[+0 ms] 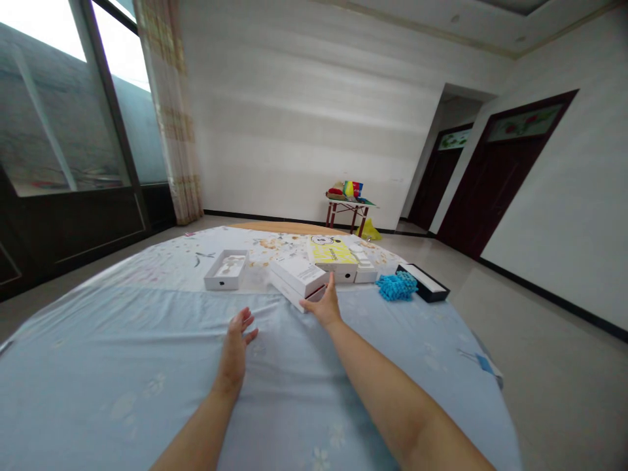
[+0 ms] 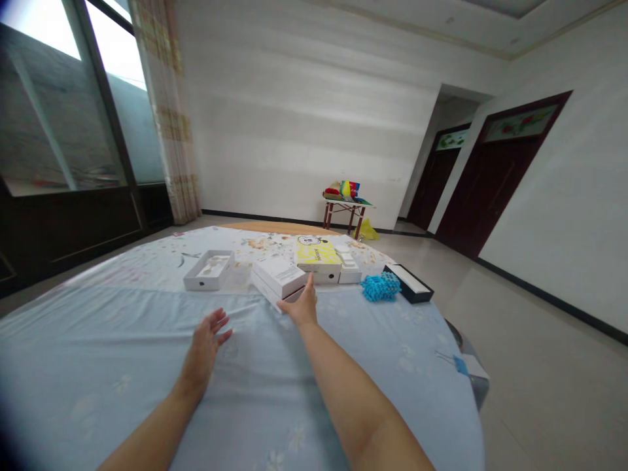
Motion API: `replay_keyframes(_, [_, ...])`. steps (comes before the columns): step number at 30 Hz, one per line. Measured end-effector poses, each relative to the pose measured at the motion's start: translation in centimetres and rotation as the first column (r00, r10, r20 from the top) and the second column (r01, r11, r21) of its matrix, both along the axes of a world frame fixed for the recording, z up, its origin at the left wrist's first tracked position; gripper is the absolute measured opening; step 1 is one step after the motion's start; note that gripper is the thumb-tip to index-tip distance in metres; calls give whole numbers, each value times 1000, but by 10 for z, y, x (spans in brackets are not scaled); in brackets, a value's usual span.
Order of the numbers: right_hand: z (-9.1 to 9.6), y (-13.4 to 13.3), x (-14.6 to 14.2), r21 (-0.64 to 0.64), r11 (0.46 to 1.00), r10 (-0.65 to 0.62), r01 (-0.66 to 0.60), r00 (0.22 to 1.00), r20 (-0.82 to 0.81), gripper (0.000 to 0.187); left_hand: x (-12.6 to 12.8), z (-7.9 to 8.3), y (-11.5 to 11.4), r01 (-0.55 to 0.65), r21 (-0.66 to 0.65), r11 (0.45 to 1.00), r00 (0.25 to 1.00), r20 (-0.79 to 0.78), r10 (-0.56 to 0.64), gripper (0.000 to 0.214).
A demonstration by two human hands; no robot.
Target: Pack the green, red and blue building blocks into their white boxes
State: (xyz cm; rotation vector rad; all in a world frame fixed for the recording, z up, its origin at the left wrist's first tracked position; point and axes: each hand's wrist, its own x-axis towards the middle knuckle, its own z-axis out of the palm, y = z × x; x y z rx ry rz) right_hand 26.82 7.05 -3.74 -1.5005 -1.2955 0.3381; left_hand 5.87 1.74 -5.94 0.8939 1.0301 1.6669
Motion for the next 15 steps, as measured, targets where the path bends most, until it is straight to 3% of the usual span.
replay_keyframes(9, [16,24,-42,-213,945,-224,249,965,135,115,3,5,-7,61,-37,997,992,-106,-65,50])
replay_keyframes(15, [16,33,-53,-258,922,-253,290,953,168,114,2,4,-9,67,-16,998,980,-187,-69,49])
